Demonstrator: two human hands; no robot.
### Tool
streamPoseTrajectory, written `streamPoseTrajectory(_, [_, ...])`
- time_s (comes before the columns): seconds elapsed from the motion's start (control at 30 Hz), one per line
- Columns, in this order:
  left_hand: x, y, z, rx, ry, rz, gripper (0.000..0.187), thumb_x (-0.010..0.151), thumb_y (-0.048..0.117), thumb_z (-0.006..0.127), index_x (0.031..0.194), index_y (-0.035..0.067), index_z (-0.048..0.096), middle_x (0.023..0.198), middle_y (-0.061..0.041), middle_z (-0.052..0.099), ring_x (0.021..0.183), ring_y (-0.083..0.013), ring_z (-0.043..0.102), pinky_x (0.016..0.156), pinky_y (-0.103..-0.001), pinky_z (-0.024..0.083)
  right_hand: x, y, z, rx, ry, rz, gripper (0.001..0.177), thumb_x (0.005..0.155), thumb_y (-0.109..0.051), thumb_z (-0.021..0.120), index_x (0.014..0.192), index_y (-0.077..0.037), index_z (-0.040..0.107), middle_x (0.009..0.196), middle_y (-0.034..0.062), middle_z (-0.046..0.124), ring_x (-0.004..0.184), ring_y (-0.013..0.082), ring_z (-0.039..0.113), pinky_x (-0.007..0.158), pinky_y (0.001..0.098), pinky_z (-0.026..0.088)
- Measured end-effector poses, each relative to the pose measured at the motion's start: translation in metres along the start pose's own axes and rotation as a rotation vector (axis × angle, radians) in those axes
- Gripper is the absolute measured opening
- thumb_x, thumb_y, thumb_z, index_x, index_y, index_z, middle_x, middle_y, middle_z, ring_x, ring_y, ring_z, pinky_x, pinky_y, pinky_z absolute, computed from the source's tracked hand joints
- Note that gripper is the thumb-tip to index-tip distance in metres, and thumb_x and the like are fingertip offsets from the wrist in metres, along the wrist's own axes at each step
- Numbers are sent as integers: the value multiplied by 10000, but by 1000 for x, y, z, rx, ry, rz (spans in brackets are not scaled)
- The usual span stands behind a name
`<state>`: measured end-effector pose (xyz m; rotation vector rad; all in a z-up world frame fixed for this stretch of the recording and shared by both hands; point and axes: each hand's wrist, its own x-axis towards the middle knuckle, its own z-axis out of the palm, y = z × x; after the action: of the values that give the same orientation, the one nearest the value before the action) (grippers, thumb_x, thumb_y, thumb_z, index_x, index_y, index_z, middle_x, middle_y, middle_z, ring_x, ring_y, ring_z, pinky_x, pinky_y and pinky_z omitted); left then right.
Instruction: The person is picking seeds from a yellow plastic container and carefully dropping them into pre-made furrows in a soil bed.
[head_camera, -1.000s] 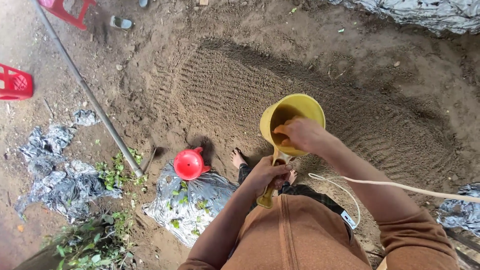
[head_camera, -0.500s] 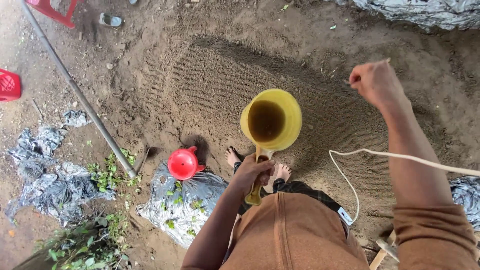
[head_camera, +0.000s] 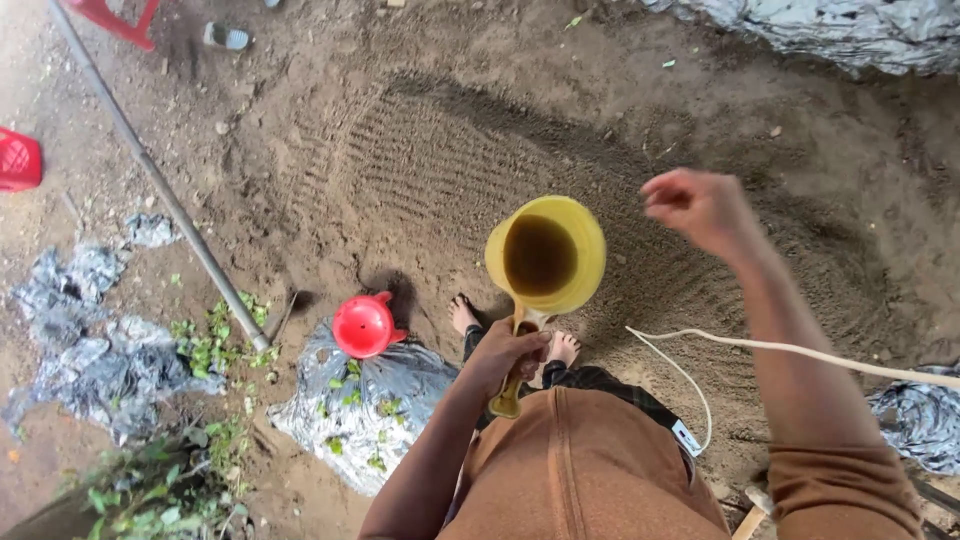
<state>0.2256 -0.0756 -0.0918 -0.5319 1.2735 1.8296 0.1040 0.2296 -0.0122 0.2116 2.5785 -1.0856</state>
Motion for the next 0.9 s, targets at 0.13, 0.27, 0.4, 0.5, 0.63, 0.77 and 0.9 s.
streamPoseTrajectory(0.13, [13, -23, -5, -94, -91, 109, 221, 931, 65, 762, 952, -48, 573, 638, -181, 577, 441, -142, 473, 404, -304, 422, 17, 3, 102, -217, 45, -603, 110, 903, -100, 738, 1012, -114, 740, 971, 126, 737, 882, 276, 716, 719, 365, 611])
streamPoseTrajectory(0.27, [10, -17, 2, -96, -108, 96, 281, 917, 108, 784, 970, -44, 554, 645, -173, 578, 441, -142, 477, 404, -303, 427, 22, 26, 179, -832, -113, -599, 214, 964, -193, 516, 944, -229, 726, 971, 6, 707, 919, 188, 684, 743, 350, 594])
streamPoseTrajectory(0.4, [5, -14, -3, -135, -106, 96, 257, 915, 65, 766, 1001, -62, 560, 646, -177, 571, 429, -139, 480, 401, -298, 434, 16, -41, 141, -672, -548, -382, 208, 930, -383, 671, 1089, -252, 699, 1150, 10, 671, 1081, 239, 670, 852, 431, 603])
streamPoseTrajectory(0.5, [-2, -3, -5, -158, -84, 139, 238, 923, 17, 736, 1024, -88, 547, 657, -198, 576, 420, -149, 476, 387, -314, 422, -3, -105, 73, -575, -385, -474, 283, 945, -199, 682, 1226, -160, 668, 1368, 82, 558, 1093, 288, 664, 881, 431, 640])
streamPoseTrajectory(0.63, [-8, -4, -29, -185, -12, 152, 249, 950, 30, 722, 1038, -76, 514, 659, -204, 584, 423, -137, 492, 383, -291, 429, -9, -130, 8, 269, -271, -874, 208, 857, 21, 728, 1060, -21, 719, 1033, 169, 702, 721, 227, 655, 656, 334, 586])
streamPoseTrajectory(0.77, [-18, 17, -64, -163, 67, 189, 242, 943, 39, 738, 1012, -71, 533, 660, -219, 586, 429, -151, 487, 394, -311, 440, 38, -90, 36, 278, -257, -758, 140, 851, 40, 745, 975, -20, 721, 921, 157, 738, 648, 203, 659, 618, 318, 572])
streamPoseTrajectory(0.9, [-27, 38, -100, -184, 102, 127, 243, 953, 59, 743, 1001, -33, 523, 665, -155, 551, 453, -137, 459, 412, -291, 435, 50, -67, 79, -122, -240, -279, 58, 896, -10, 743, 945, -30, 720, 878, 153, 740, 765, 275, 718, 723, 372, 612])
